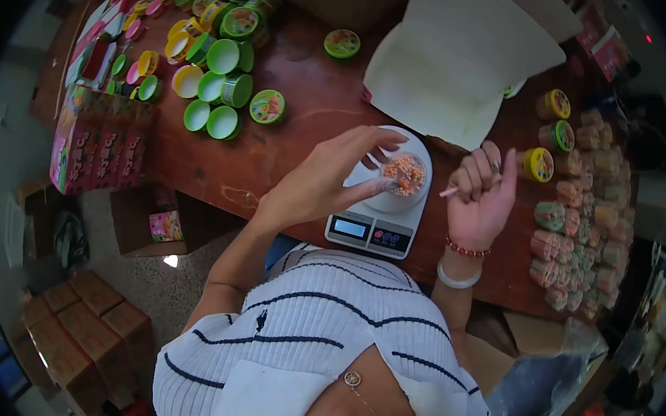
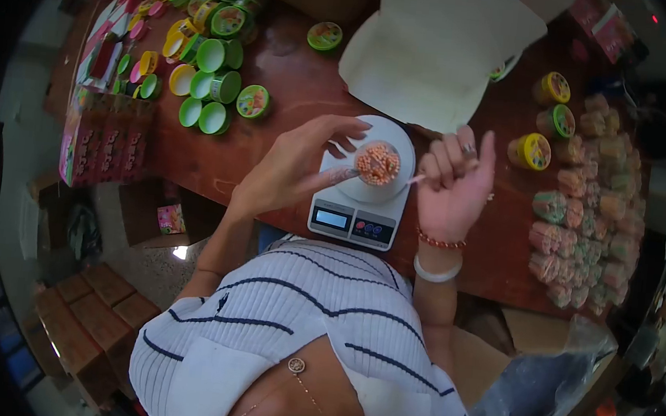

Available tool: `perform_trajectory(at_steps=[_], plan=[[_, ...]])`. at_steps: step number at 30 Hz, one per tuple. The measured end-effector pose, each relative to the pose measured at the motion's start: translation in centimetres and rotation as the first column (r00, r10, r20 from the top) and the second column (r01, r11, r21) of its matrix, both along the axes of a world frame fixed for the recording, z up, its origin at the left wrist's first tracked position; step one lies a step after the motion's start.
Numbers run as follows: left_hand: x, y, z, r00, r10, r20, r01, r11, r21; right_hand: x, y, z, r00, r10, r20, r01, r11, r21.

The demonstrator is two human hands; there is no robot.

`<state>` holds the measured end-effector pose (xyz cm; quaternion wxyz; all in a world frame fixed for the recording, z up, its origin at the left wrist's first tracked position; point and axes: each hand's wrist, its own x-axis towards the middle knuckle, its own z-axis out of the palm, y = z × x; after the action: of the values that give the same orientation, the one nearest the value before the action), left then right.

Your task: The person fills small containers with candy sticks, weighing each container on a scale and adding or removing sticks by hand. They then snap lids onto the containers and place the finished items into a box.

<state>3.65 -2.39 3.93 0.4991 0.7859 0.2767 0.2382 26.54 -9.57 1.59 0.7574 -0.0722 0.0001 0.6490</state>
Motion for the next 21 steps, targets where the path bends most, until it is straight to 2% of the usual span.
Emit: perform_trajectory(at_steps=[1, 3, 5, 7, 9, 10, 12, 13, 14, 16, 17, 19, 20, 21], plan=[[1.0, -0.6, 0.3, 0.997, -0.066, 0.035, 0.070, 0.991, -0.113, -0.8, 0.7, 0.6, 1.000, -0.001, -0.025, 0.002, 1.000, 0.008], [3.4, -1.6, 0.1, 0.992, -0.083, 0.092, 0.093, 0.989, -0.115, -2.0, 1.5, 1.1, 1.000, 0.002, 0.019, -0.002, 1.000, 0.030], [4.8, -2.1, -0.4, 0.992, 0.058, 0.113, -0.053, 0.998, -0.044, -3.0, 1.7, 1.3, 0.976, -0.143, 0.167, 0.150, 0.988, -0.035], [5.6, -1.5, -0.5, 0.989, 0.057, 0.136, -0.061, 0.998, 0.024, -3.2, 1.5, 1.4, 0.969, -0.170, 0.179, 0.175, 0.984, -0.014], [6.2, -1.8, -0.3, 0.992, 0.071, 0.103, -0.084, 0.988, 0.128, -3.7, 1.4, 2.1, 0.912, -0.302, 0.277, 0.320, 0.947, -0.021], [6.4, -1.9, -0.2, 0.993, 0.069, 0.100, -0.081, 0.989, 0.123, -4.1, 1.3, 2.4, 0.879, -0.340, 0.333, 0.373, 0.927, -0.039], [6.5, -1.9, -0.1, 0.994, 0.082, 0.070, -0.099, 0.947, 0.307, -4.4, 1.2, 2.3, 0.868, -0.347, 0.356, 0.381, 0.924, -0.029], [6.5, -1.8, -0.2, 0.994, 0.080, 0.069, -0.097, 0.947, 0.307, -4.4, 1.2, 2.3, 0.854, -0.354, 0.381, 0.389, 0.921, -0.017], [6.5, -1.7, -0.3, 0.994, 0.076, 0.080, -0.096, 0.951, 0.292, -4.0, 1.1, 2.0, 0.853, -0.357, 0.380, 0.392, 0.920, -0.018], [6.4, -1.6, -0.4, 0.993, 0.072, 0.089, -0.095, 0.956, 0.278, -2.9, 0.9, 1.4, 0.907, -0.256, 0.335, 0.239, 0.967, 0.092], [6.2, -1.5, -0.3, 0.996, 0.056, 0.071, -0.074, 0.956, 0.282, -2.8, 0.8, 1.3, 0.907, -0.258, 0.334, 0.241, 0.966, 0.092], [5.9, -1.2, 0.0, 0.998, 0.040, 0.056, -0.055, 0.957, 0.286, -2.5, 0.8, 1.5, 0.966, -0.181, 0.184, 0.166, 0.982, 0.094], [5.4, -0.7, 0.3, 0.996, -0.009, 0.087, -0.008, 0.982, 0.189, -2.2, 0.7, 1.5, 0.966, -0.181, 0.186, 0.166, 0.982, 0.096], [4.9, -0.2, 0.5, 0.991, -0.055, 0.123, 0.044, 0.995, 0.093, -1.7, 0.5, 1.3, 0.991, -0.120, 0.063, 0.116, 0.992, 0.058]])
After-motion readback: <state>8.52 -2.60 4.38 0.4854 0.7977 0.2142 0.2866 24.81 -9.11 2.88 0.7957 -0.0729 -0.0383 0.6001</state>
